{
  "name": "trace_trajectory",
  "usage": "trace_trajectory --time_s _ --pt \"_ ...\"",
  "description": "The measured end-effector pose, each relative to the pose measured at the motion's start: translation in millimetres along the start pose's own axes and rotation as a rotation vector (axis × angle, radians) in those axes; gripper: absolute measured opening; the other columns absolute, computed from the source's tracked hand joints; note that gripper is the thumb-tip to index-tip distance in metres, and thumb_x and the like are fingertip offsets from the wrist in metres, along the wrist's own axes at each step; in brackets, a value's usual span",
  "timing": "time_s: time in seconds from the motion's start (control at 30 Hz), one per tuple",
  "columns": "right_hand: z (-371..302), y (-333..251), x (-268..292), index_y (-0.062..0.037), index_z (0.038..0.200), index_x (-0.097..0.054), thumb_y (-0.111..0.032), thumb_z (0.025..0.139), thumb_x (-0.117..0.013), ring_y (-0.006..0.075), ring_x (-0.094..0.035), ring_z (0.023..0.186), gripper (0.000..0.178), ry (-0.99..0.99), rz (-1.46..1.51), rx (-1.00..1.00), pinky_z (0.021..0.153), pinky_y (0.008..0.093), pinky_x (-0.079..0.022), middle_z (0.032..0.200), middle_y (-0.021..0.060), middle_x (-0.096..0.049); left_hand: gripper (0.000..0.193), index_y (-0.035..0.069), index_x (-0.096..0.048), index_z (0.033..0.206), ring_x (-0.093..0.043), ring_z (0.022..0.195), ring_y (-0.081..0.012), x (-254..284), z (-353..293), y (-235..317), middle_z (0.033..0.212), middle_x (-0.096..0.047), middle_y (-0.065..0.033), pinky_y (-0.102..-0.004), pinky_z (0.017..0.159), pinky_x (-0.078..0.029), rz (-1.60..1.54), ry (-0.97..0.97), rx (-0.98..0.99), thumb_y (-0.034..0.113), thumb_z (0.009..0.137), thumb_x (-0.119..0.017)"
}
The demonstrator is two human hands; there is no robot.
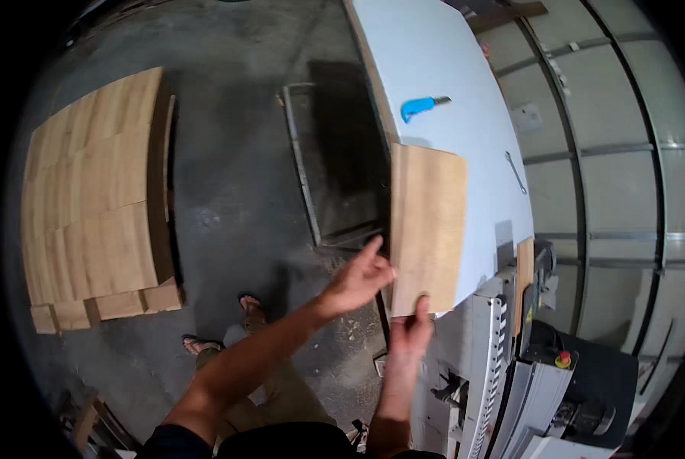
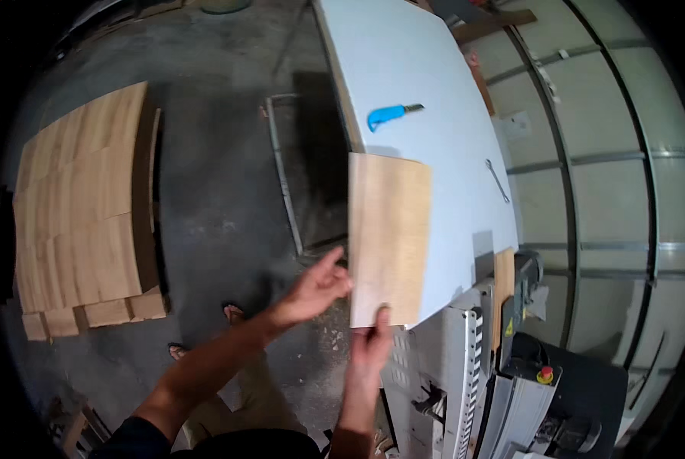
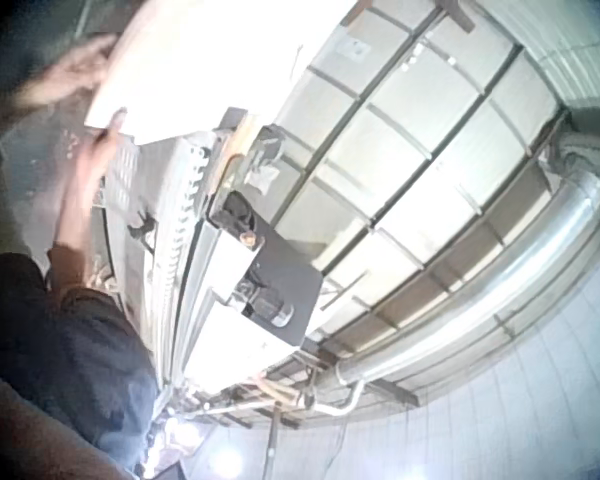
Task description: The person takes wood planks from a table and stacks them onto a large wooden pallet by hand, aligning each plank into a grid pattern.
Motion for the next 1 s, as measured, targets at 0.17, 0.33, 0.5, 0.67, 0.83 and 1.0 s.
trace_trajectory --time_s 0.17,0.33,0.5,0.67,0.83,1.0 --pt "28.0 -62.9 30.9 -0.0014 0.120 -0.049 -0.010 0.080 -0.064 0.0228 -0.057 0.096 0.043 -0.058 -0.739 0.236 0.078 0.0300 -0.049 0.109 0.0126 -0.057 0.041 0.000 -0.051 0.119 -0.055 0.096 -0.0155 51.9 -92.8 -19.1 0.100 -0.060 -0.0098 -0.0296 0.084 -0.044 0.279 0.046 0.025 0.027 0.090 -0.056" --pt "11.5 -54.3 13.0 -0.0019 0.116 -0.050 -0.010 0.079 -0.062 0.0223 -0.056 0.093 0.040 -0.037 -1.218 0.479 0.075 0.0285 -0.048 0.104 0.0124 -0.057 0.030 0.002 -0.056 0.089 -0.058 0.087 -0.0291 203.5 -246.8 -94.5 0.090 -0.060 -0.0165 -0.0392 0.072 -0.044 0.640 0.273 0.331 0.031 0.084 -0.053" --pt "-43.6 28.1 4.9 -0.0021 0.113 -0.050 -0.015 0.081 -0.061 0.0221 -0.056 0.091 0.036 0.006 -1.365 0.545 0.075 0.0297 -0.047 0.099 0.0112 -0.057 0.029 0.004 -0.062 0.084 -0.061 0.072 -0.0251 371.6 -527.5 -149.7 0.076 -0.063 -0.0101 -0.0384 0.063 -0.045 0.531 0.966 0.551 0.032 0.082 -0.056" --pt "-70.5 97.9 6.1 -0.0023 0.110 -0.051 -0.019 0.084 -0.060 0.0219 -0.055 0.088 0.032 0.028 -1.481 0.571 0.075 0.0308 -0.046 0.094 0.0101 -0.057 0.033 0.004 -0.066 0.089 -0.059 0.064 -0.0178 424.0 -706.3 -231.4 0.075 -0.063 -0.0074 -0.0331 0.058 -0.048 -0.027 1.359 0.588 0.034 0.079 -0.060" --pt "-130.9 239.2 24.9 -0.0025 0.106 -0.051 -0.024 0.086 -0.058 0.0217 -0.054 0.085 0.031 -0.107 -1.421 0.246 0.075 0.0320 -0.045 0.089 0.0090 -0.057 0.031 -0.001 -0.063 0.096 -0.058 0.067 -0.0147 439.7 -826.0 -219.2 0.079 -0.062 -0.0054 -0.0295 0.059 -0.049 -0.471 1.593 0.463 0.027 0.083 -0.059" --pt "-283.3 486.2 -0.4 -0.0036 0.102 -0.053 -0.031 0.088 -0.057 0.0187 -0.052 0.079 0.030 -0.232 -1.446 -0.395 0.069 0.0323 -0.044 0.086 0.0044 -0.057 0.029 0.002 -0.062 0.095 -0.058 0.069 -0.0137 493.5 -933.2 -166.8 0.079 -0.061 -0.0047 -0.0296 0.063 -0.049 -0.572 1.692 0.354 0.028 0.085 -0.058"
Point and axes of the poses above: each hand's wrist, its own z-axis towards the middle knuckle, its own x-axis out of the back of the hand, y = z × x, the point moved 9 cm from there along z, towards the middle knuckle
